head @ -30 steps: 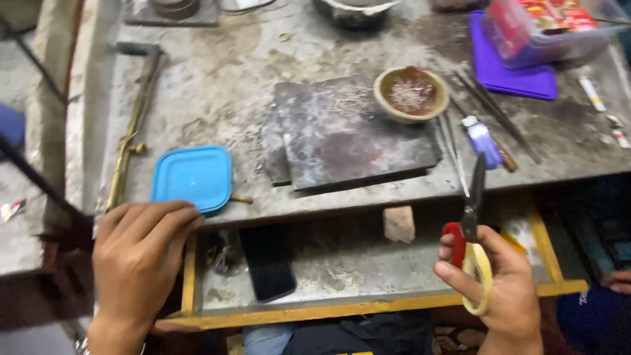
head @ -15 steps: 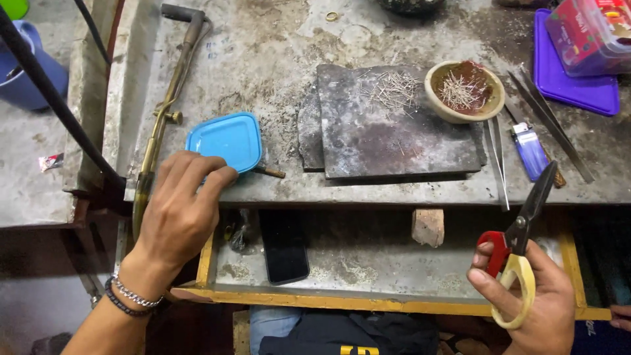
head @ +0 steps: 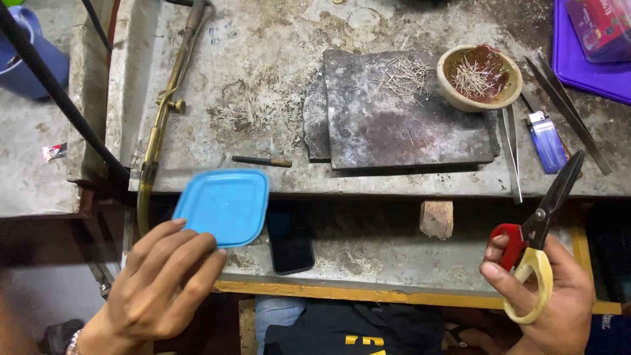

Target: Cutting thin strips of material into tiny pieces using scissors at a jewelry workbench.

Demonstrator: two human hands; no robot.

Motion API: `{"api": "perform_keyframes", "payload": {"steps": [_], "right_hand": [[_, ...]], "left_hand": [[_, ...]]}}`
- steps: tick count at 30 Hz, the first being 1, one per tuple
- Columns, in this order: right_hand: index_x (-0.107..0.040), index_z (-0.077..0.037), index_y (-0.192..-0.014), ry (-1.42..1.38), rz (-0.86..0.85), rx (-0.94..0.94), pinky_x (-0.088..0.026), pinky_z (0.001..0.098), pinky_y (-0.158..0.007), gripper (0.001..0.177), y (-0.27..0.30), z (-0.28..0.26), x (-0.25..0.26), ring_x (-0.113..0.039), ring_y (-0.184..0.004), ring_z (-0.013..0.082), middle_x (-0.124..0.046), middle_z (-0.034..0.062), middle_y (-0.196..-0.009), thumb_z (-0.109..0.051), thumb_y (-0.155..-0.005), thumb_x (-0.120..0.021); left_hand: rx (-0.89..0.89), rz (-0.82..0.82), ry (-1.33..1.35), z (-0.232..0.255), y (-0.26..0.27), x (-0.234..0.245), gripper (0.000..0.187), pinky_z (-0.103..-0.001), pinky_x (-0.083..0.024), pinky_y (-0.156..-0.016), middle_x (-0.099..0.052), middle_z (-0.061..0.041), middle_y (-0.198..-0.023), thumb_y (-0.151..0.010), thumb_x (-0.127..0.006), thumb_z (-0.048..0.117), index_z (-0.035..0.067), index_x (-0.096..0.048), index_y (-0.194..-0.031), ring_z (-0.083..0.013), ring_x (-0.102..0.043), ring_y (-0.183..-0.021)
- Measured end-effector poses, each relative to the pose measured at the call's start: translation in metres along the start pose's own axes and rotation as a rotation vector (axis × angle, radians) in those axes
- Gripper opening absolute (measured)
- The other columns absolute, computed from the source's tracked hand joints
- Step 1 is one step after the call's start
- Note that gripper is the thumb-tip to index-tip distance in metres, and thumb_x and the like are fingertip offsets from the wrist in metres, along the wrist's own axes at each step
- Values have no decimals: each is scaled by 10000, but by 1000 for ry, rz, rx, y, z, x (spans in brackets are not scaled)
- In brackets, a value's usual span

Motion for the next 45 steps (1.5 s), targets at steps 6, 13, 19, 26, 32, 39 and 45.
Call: {"api": "perform_keyframes", "payload": {"steps": [6,13,19,26,32,39,45], "right_hand": [[-636,78,-1182,-17,-26,12,-605,332,-787,443,1,-5,-1,-665,-890,263,-655,186,-1031,89,-754,-750],[-628,108,-1219,-20,0,-9,-598,337,-808,493,5,3,5,-664,-899,275,-663,216,-1055,133,-738,-737],[-630,115,-1195,2,70,-24,-594,337,-832,465,5,4,10,-657,-893,267,-661,202,-1043,121,-747,-750],[-629,92,-1145,-139,-15,1,-602,304,-752,453,-3,4,-18,-690,-789,264,-688,210,-961,67,-716,-771],[-640,57,-1201,-531,-295,107,-674,326,-796,478,-7,-43,-89,-763,-842,253,-730,158,-1009,81,-746,-786],[-583,45,-1127,-585,-331,78,-589,243,-747,398,-11,-90,-133,-760,-904,282,-739,302,-976,24,-786,-786],[-602,11,-1048,-627,-388,56,-644,370,-782,340,-10,-96,-139,-740,-832,262,-707,179,-857,61,-776,-801]], "left_hand": [[-17,-79,41,-2,3,-31,79,-504,-572,-961,-639,-177,-1003,-1020,-564,35,17,-639,-1004,-304,-656,-879],[-39,-44,33,-15,-18,-79,66,-471,-573,-936,-623,-165,-994,-1022,-585,-19,27,-623,-995,-288,-620,-853],[79,-28,41,-24,-23,-81,111,-487,-512,-1038,-686,-156,-1030,-1035,-585,-21,36,-679,-1037,-290,-673,-941],[400,313,343,-22,-42,-44,71,-389,-491,-834,-697,-164,-966,-982,-674,-59,-7,-704,-945,-273,-648,-834],[369,395,686,3,-71,-46,127,-356,-603,-812,-683,-203,-1001,-977,-613,-54,-14,-731,-996,-293,-720,-867],[275,243,882,17,-92,-50,273,-421,-609,-928,-710,-200,-1103,-1053,-461,61,-30,-718,-1035,-349,-698,-988],[191,238,892,19,-98,-54,303,-439,-613,-953,-718,-201,-1082,-1070,-428,70,-39,-709,-1054,-301,-740,-964]]}}
Point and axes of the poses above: each hand's wrist, its own y-axis away from the middle knuckle, its own x-axis out of the back of the hand, z = x × y, the point moved 4 cm from there along -y, towards the middle knuckle
